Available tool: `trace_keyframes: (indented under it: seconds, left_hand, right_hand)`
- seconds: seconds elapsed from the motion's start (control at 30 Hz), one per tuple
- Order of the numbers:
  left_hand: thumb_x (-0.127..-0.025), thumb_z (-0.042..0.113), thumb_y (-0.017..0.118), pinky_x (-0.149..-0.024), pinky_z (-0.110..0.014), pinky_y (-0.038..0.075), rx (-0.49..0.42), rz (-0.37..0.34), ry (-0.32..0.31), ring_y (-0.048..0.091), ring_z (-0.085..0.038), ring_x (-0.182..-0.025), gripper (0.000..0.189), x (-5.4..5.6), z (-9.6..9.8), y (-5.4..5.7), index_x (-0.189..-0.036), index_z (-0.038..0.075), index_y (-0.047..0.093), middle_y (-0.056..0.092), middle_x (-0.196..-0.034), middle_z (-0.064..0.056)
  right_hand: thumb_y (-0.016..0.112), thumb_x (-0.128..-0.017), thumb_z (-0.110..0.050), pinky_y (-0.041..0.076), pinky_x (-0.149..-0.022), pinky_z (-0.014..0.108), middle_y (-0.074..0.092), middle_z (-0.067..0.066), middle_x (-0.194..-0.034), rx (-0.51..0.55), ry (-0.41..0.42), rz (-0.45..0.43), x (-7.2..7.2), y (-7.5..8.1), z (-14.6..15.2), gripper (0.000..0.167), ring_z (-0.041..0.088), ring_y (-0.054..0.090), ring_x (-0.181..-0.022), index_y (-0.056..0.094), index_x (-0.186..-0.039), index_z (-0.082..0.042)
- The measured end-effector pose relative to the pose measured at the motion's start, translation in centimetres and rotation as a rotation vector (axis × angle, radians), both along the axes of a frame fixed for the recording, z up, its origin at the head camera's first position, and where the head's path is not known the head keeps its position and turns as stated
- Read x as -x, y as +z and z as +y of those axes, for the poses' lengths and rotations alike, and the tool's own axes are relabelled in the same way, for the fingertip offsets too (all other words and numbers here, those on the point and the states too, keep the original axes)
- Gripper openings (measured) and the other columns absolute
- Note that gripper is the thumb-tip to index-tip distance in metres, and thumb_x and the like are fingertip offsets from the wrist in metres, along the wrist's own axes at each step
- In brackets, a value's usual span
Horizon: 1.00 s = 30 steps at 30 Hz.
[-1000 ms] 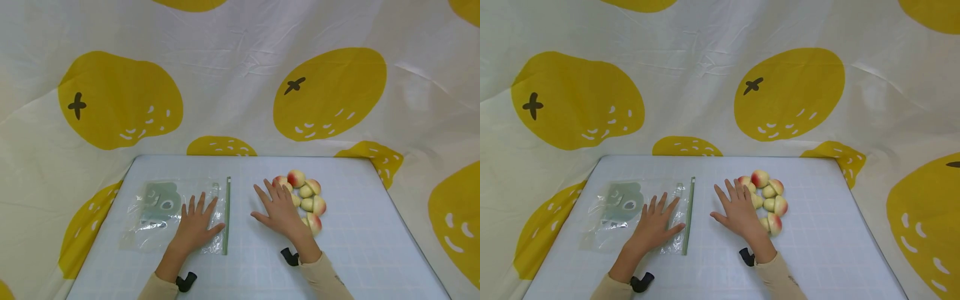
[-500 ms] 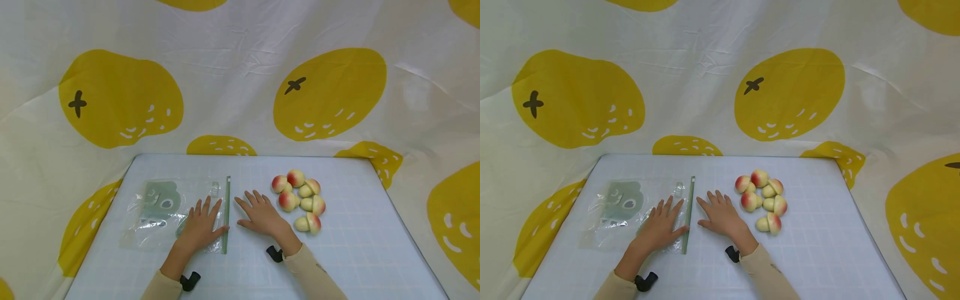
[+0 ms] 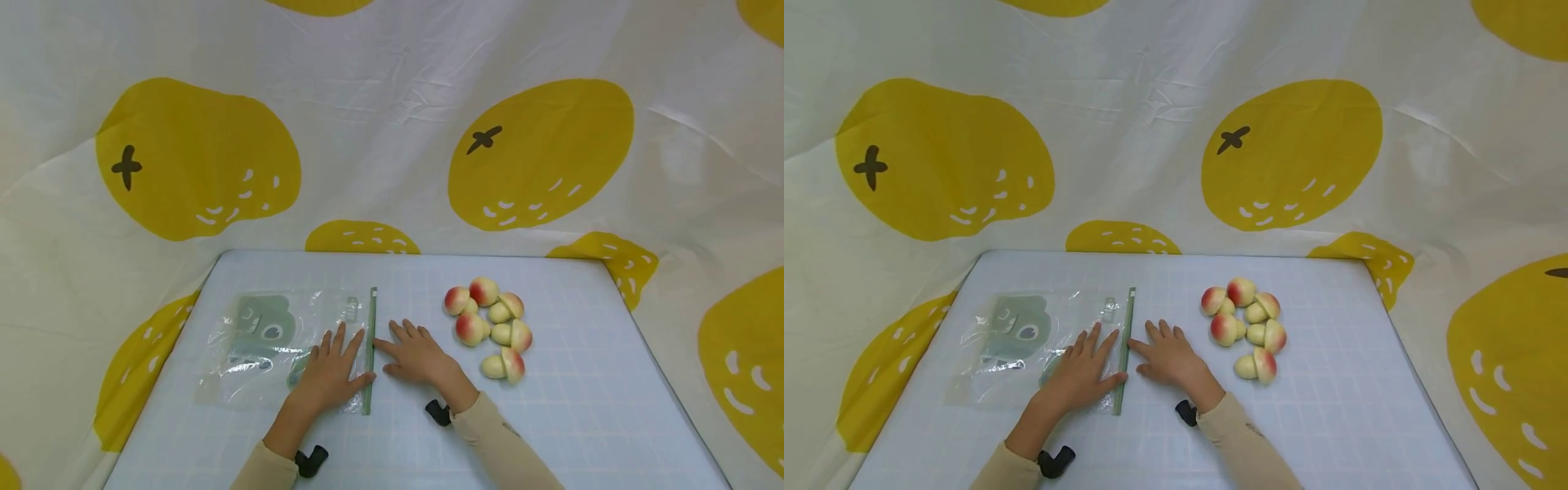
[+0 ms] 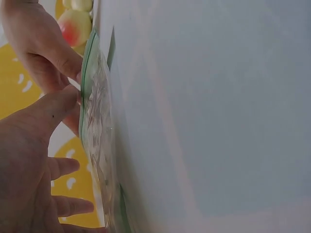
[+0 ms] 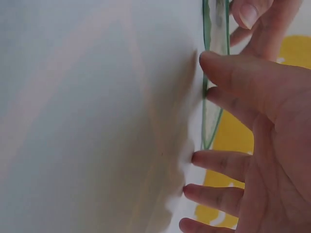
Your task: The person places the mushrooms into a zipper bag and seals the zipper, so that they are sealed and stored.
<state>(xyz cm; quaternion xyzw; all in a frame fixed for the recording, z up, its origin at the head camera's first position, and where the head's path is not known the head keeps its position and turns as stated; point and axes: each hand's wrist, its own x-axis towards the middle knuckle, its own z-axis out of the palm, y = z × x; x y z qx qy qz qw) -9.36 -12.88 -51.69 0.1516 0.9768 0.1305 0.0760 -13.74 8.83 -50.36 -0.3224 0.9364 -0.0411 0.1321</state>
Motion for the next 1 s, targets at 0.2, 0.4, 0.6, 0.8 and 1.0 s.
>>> trace_keyframes:
  seconds: [0.2, 0.4, 0.6, 0.8, 1.0]
  left_hand:
    - [-0.091, 0.066, 0.057, -0.102, -0.076, 0.024, 0.023, -0.003, -0.001, 0.021, -0.055, -0.142, 0.084, -0.1, 0.4, 0.3, -0.159, 0.025, 0.03, 0.015, -0.163, -0.023]
    - [-0.09, 0.061, 0.063, -0.1, -0.077, 0.026, 0.028, -0.004, -0.007, 0.022, -0.056, -0.141, 0.083, -0.2, 0.9, 0.6, -0.158, 0.023, 0.034, 0.017, -0.162, -0.024]
    - [-0.09, 0.056, 0.066, -0.098, -0.079, 0.026, 0.048, 0.0, -0.012, 0.024, -0.056, -0.14, 0.08, -0.3, 1.3, 0.5, -0.156, 0.023, 0.036, 0.021, -0.161, -0.024]
    - [-0.092, 0.046, 0.069, -0.095, -0.08, 0.028, 0.021, -0.019, -0.012, 0.026, -0.056, -0.139, 0.077, -0.5, 1.8, 0.3, -0.156, 0.019, 0.036, 0.025, -0.159, -0.025]
    - [-0.093, 0.021, 0.069, -0.089, -0.078, 0.036, 0.003, 0.0, 0.006, 0.033, -0.057, -0.135, 0.069, -0.7, 2.0, 0.2, -0.154, 0.015, 0.038, 0.03, -0.156, -0.027]
  right_hand:
    - [0.057, -0.101, -0.039, 0.034, -0.109, 0.056, 0.034, 0.013, -0.158, -0.055, 0.005, 0.04, 0.0, -0.2, -0.4, 0.051, 0.04, 0.032, -0.143, 0.046, -0.151, -0.036]
    - [0.056, -0.102, -0.038, 0.036, -0.108, 0.055, 0.033, 0.011, -0.159, -0.092, 0.01, 0.059, -0.1, -0.3, -0.5, 0.052, 0.039, 0.032, -0.143, 0.042, -0.152, -0.038]
    - [0.056, -0.102, -0.039, 0.036, -0.107, 0.055, 0.033, 0.011, -0.159, -0.091, 0.013, 0.061, -0.1, -0.5, -0.4, 0.052, 0.038, 0.032, -0.143, 0.042, -0.153, -0.038]
    - [0.057, -0.102, -0.038, 0.037, -0.106, 0.056, 0.035, 0.012, -0.158, -0.083, 0.008, 0.073, 0.0, -0.5, -0.3, 0.051, 0.039, 0.033, -0.143, 0.045, -0.151, -0.037]
    - [0.055, -0.102, -0.039, 0.039, -0.105, 0.055, 0.034, 0.011, -0.159, -0.099, 0.013, 0.077, 0.0, -0.6, -0.2, 0.053, 0.038, 0.033, -0.143, 0.041, -0.153, -0.039]
